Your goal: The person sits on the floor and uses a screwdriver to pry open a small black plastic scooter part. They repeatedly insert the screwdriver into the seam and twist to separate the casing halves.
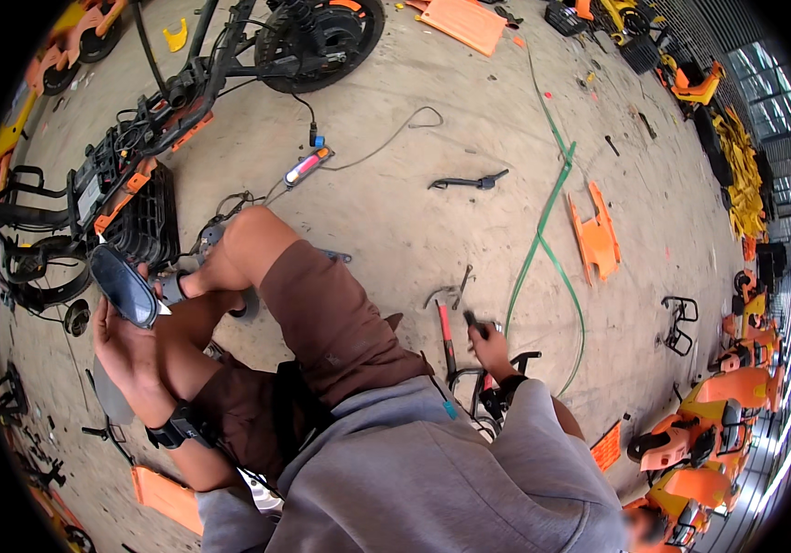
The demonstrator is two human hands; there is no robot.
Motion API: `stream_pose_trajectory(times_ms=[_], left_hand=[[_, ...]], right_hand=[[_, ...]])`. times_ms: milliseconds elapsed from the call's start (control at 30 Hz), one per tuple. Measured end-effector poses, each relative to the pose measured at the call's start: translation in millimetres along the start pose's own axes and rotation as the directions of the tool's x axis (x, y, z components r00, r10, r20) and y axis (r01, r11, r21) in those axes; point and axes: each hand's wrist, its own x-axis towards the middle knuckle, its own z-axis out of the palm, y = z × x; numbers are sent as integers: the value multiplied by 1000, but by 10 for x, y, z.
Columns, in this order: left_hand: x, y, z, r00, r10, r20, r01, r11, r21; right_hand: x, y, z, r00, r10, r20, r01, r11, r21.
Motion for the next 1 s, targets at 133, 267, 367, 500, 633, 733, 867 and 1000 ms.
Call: stream_pose_trajectory(times_ms=[133,267,367,500,633,733,867,1000], left_hand=[[-11,11,30,999,-19,40,20,1000,-2],[30,-14,33,999,-35,10,35,999,-7],[31,-31,50,999,-20,-34,20,1000,-4],[-27,-1,79,995,32,-91,-34,999,-17],[-44,-12,115,987,60,-148,-64,998,-19],[-61,23,116,984,69,-162,-70,998,-2],[-78,59,4,988,108,-112,-105,994,33],[-108,107,-98,991,118,-64,-115,992,48]], right_hand=[[-65,-628,199,910,-299,-287,201,925,-323],[228,-307,199,888,406,216,-297,865,-405],[180,-132,237,929,286,234,-215,934,-285],[53,-470,347,995,46,86,-37,994,-99],[167,-707,503,994,-58,92,77,973,-216],[308,-984,673,981,-154,119,186,922,-339],[391,-1472,939,934,-323,152,356,871,-337],[695,-1706,1257,906,-378,193,423,833,-355]])
